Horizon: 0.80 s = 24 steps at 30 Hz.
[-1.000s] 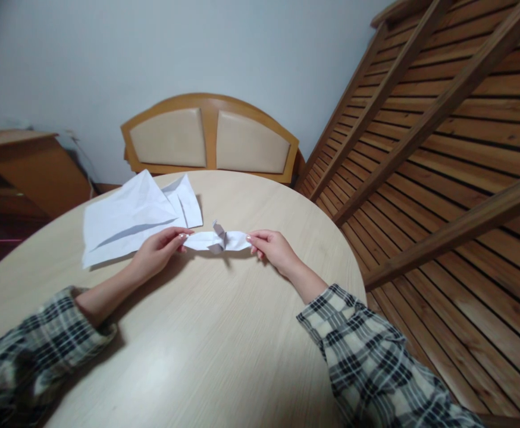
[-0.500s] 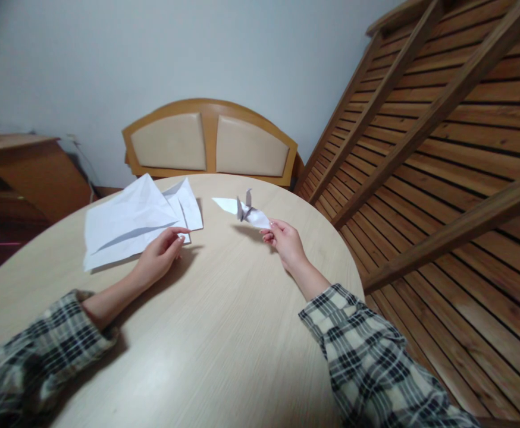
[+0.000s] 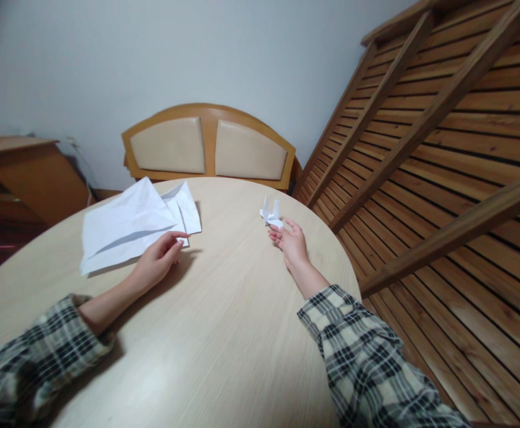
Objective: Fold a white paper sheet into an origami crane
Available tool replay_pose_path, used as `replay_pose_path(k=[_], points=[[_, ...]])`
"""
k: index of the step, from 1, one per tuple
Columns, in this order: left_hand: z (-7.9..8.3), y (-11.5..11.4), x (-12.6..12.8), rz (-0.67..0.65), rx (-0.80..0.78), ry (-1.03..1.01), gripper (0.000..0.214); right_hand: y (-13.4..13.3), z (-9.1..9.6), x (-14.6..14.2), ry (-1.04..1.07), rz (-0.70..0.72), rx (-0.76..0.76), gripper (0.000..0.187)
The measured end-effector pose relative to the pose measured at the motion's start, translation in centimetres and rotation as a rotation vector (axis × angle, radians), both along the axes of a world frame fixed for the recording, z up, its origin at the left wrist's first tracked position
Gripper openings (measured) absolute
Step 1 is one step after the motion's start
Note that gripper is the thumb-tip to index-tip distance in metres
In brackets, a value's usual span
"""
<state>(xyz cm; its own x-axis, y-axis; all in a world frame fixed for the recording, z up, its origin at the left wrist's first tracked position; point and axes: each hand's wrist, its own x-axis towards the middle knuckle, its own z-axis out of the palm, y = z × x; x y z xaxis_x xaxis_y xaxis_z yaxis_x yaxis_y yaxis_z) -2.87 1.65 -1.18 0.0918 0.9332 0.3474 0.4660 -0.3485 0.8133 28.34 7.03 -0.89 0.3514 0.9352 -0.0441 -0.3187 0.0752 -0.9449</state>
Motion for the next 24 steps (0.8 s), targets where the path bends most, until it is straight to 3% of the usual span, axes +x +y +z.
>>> replay_pose_path(k=[8, 13, 18, 24], points=[[0.0, -0.1, 0.0, -0.007, 0.001, -0.007, 0.027, 0.0, -0.5, 0.1, -0.305, 0.05, 0.008, 0.012], [-0.1, 0.0, 0.0, -0.016, -0.01, -0.006, 0.027, 0.1, -1.2, 0.3, -0.6, 0.11, 0.065, 0.021], [-0.3, 0.0, -0.1, -0.042, -0.013, 0.034, 0.028, 0.5, -2.0, 1.1, -1.106, 0.019, 0.125, 0.027], [-0.5, 0.1, -0.3, -0.052, 0.016, 0.071, 0.028, 0.9, -2.3, 1.5, -1.282, 0.0, 0.067, 0.034]])
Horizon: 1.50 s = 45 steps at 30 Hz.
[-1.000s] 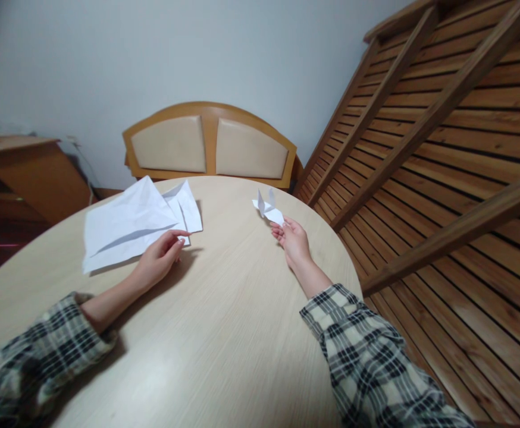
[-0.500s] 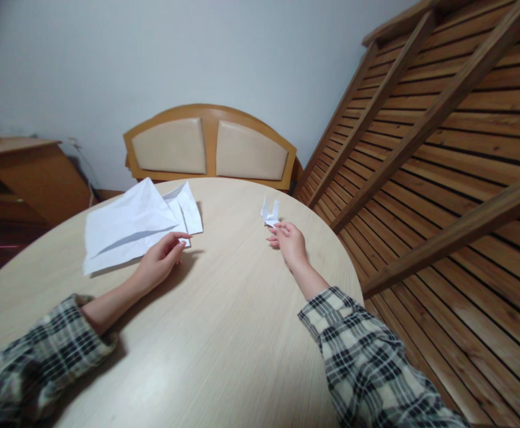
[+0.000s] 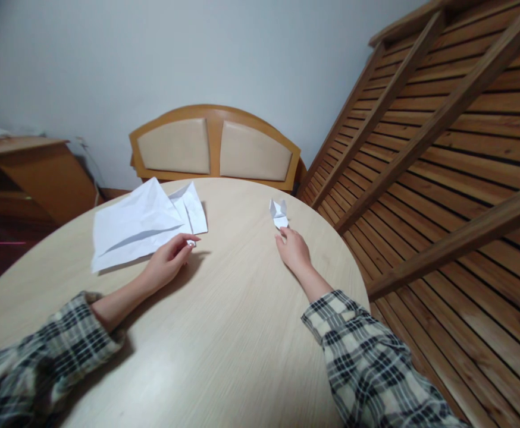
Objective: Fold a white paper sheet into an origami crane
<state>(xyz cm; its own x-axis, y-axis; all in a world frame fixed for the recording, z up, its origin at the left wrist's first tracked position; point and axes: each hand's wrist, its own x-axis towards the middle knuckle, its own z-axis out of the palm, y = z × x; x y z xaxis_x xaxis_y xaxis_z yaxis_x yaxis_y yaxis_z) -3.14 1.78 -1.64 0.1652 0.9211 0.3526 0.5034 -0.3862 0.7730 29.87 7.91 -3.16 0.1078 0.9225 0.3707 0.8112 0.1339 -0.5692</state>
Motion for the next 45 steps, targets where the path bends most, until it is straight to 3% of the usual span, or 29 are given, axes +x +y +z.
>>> replay_pose_path(k=[5, 12, 15, 21, 24, 27, 35, 45], points=[[0.4, -0.3, 0.2, 0.003, 0.001, 0.038, 0.027, -0.1, 0.1, 0.3, -0.149, -0.087, -0.008, 0.036], [0.7, -0.7, 0.3, 0.001, 0.06, 0.199, 0.023, -0.3, 0.3, 0.3, -0.186, -0.157, -0.073, 0.038], [1.0, -0.4, -0.2, 0.058, 0.139, 0.317, 0.02, -0.4, 0.5, 0.2, -0.189, -0.177, -0.06, 0.039], [2.3, 1.4, -4.1, 0.258, 0.344, 0.585, 0.022, -0.7, 0.8, -0.3, -0.139, -0.094, 0.088, 0.036], [2.4, 2.2, -6.9, 0.416, 0.352, 0.704, 0.029, -0.8, 0.8, -0.6, -0.099, -0.046, 0.131, 0.034], [2.0, 2.7, -8.9, 0.452, 0.331, 0.76, 0.034, -1.0, 0.8, -0.8, -0.069, -0.025, 0.137, 0.032], [1.5, 3.1, -10.4, 0.399, 0.263, 0.758, 0.03, -0.9, 0.6, -0.7, 0.003, 0.032, 0.146, 0.031], [1.6, 3.6, -11.1, 0.459, 0.31, 0.677, 0.037, -1.0, 0.7, -0.7, 0.045, 0.059, 0.139, 0.029]])
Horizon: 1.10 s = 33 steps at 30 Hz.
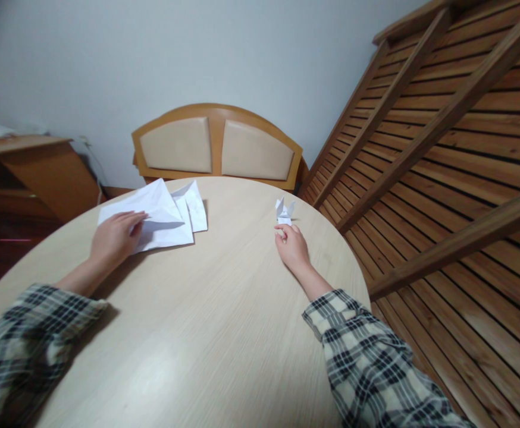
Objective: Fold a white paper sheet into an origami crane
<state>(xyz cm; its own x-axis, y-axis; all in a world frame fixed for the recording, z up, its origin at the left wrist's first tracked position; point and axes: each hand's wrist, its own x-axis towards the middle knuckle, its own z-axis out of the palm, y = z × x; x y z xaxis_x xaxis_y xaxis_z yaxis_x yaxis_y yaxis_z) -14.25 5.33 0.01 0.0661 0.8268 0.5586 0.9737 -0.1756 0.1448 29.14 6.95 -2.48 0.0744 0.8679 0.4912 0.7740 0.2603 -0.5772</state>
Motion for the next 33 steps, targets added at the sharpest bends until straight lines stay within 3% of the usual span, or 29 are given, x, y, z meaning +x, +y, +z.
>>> replay_pose_path(k=[6, 11, 17, 23, 29, 33], points=[[1.2, -1.1, 1.2, 0.192, 0.044, -0.211, 0.036, 0.3, -0.3, 0.1, 0.024, 0.031, 0.04, 0.028], [1.9, -1.6, 1.5, 0.181, 0.213, -0.32, 0.039, 0.5, -0.6, 0.2, 0.051, 0.057, 0.086, 0.027], [2.7, -2.1, 2.8, 0.062, 0.409, -0.434, 0.036, 0.4, -0.3, 0.0, 0.061, 0.078, 0.095, 0.026], [3.3, -3.6, 6.4, -0.176, 0.491, -0.308, 0.03, 0.3, -0.1, -0.2, 0.066, 0.118, 0.088, 0.026], [1.5, -6.0, 10.5, -0.512, 0.298, -0.169, 0.035, -0.3, -0.2, -0.6, 0.084, 0.283, -0.03, 0.043], [-0.3, -7.2, 12.9, -0.629, 0.137, -0.074, 0.035, -1.0, 0.0, -1.3, 0.124, 0.436, -0.149, 0.066]])
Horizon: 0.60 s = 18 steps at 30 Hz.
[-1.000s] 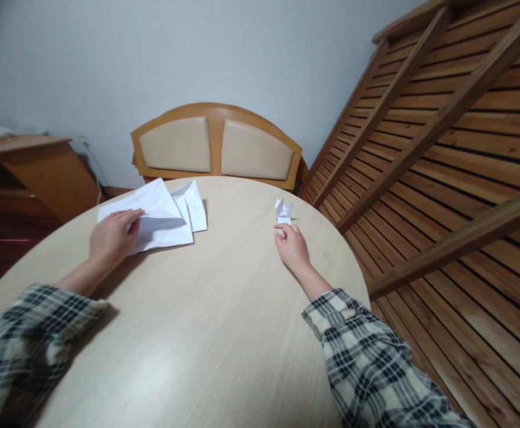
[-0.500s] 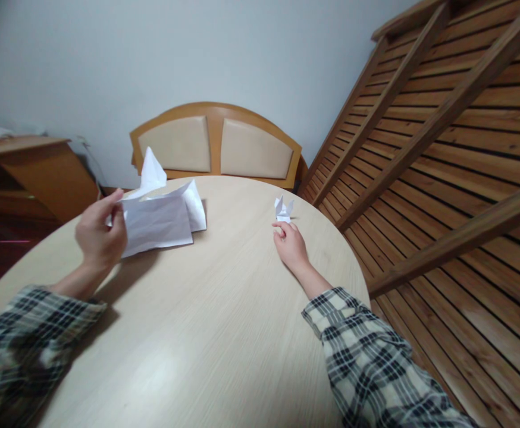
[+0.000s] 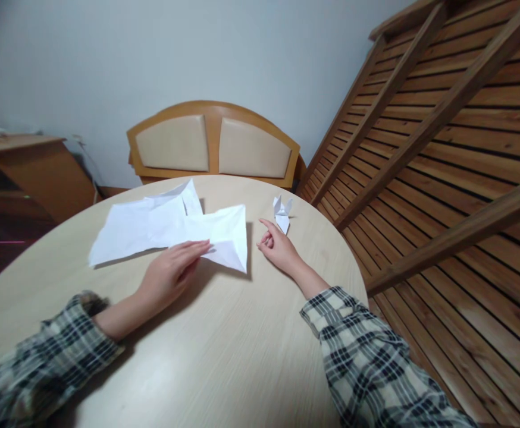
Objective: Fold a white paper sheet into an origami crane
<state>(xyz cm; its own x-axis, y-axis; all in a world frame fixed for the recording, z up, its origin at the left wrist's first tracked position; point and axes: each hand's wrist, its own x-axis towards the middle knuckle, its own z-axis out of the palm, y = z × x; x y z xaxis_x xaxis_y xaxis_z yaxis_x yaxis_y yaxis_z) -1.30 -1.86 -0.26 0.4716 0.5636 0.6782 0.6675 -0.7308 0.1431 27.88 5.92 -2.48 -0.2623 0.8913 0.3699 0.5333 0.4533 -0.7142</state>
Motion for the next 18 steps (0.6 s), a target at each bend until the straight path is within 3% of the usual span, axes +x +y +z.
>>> replay_pose_path(k=[3, 12, 18], points=[[-0.7, -0.5, 1.0, -0.021, -0.094, 0.063, 0.036, -0.3, 0.1, -0.3, -0.006, 0.081, -0.052, 0.072], [-1.0, -1.0, 1.4, -0.09, -0.193, 0.14, 0.035, -0.5, 0.8, -0.3, -0.182, 0.167, 0.025, 0.043], [-0.6, -1.6, 1.7, -0.122, -0.231, 0.116, 0.036, -0.4, 0.7, -0.2, -0.203, 0.204, 0.049, 0.035]])
